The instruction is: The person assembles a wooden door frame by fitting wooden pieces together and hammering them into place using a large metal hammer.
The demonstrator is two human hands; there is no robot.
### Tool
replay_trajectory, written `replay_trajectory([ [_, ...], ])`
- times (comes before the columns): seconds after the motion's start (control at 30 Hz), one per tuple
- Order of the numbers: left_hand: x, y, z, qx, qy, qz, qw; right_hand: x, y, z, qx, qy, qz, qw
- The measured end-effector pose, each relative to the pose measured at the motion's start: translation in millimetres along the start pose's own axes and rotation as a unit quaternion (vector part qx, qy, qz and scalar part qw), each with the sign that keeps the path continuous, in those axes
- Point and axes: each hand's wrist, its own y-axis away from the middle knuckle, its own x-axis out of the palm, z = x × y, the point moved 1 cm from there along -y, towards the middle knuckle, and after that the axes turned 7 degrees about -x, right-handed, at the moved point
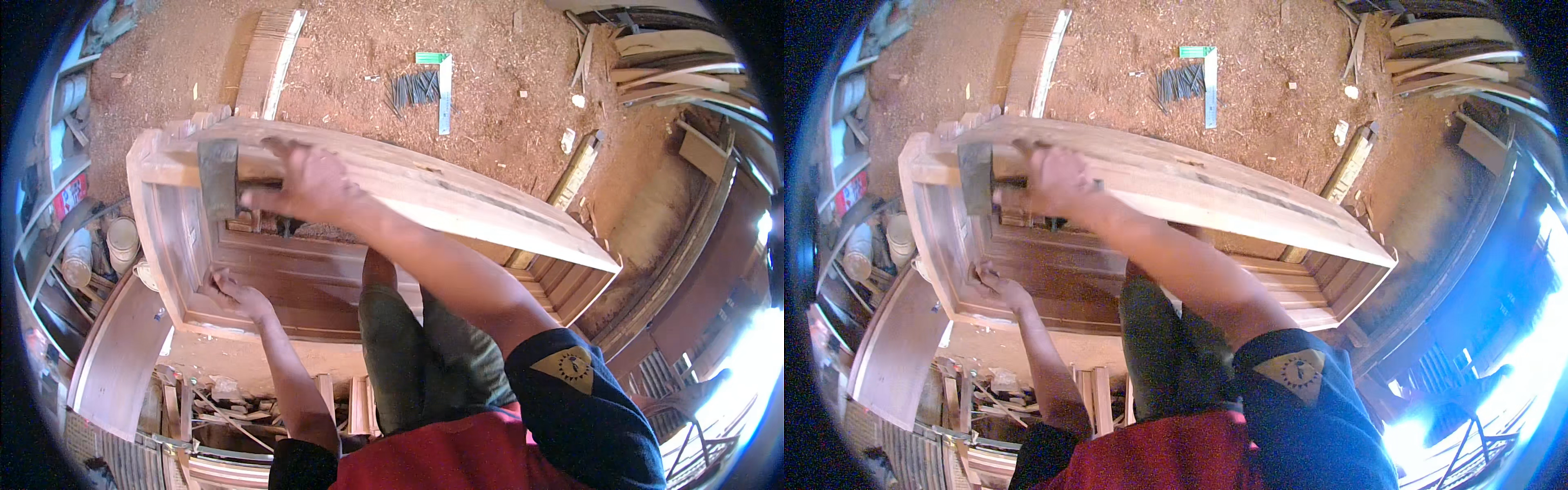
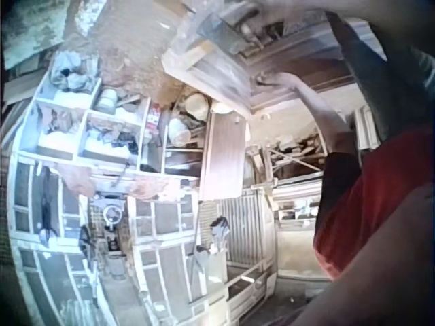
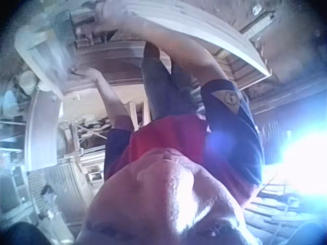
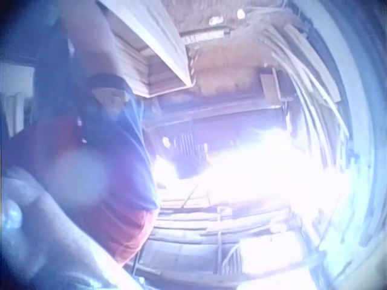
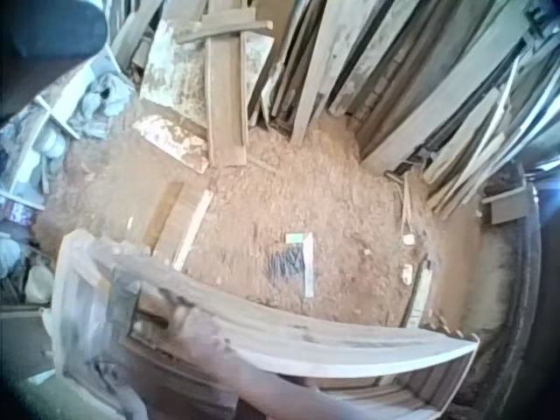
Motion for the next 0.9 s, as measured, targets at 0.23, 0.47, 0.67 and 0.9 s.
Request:
replay_trajectory([
  [0.23,101,67,68,-0.283,-0.027,0.13,0.95,29,-39,-325,0.19,0.058,-0.114,0.973],
  [0.47,138,138,130,-0.389,-0.064,0.142,0.908,98,-29,-525,0.368,0.121,-0.071,0.919],
  [0.67,131,161,125,-0.382,-0.103,0.162,0.904,119,-42,-548,0.339,0.155,-0.114,0.921],
  [0.9,129,169,104,-0.347,-0.133,0.183,0.91,129,-39,-559,0.364,0.114,-0.169,0.909],
])
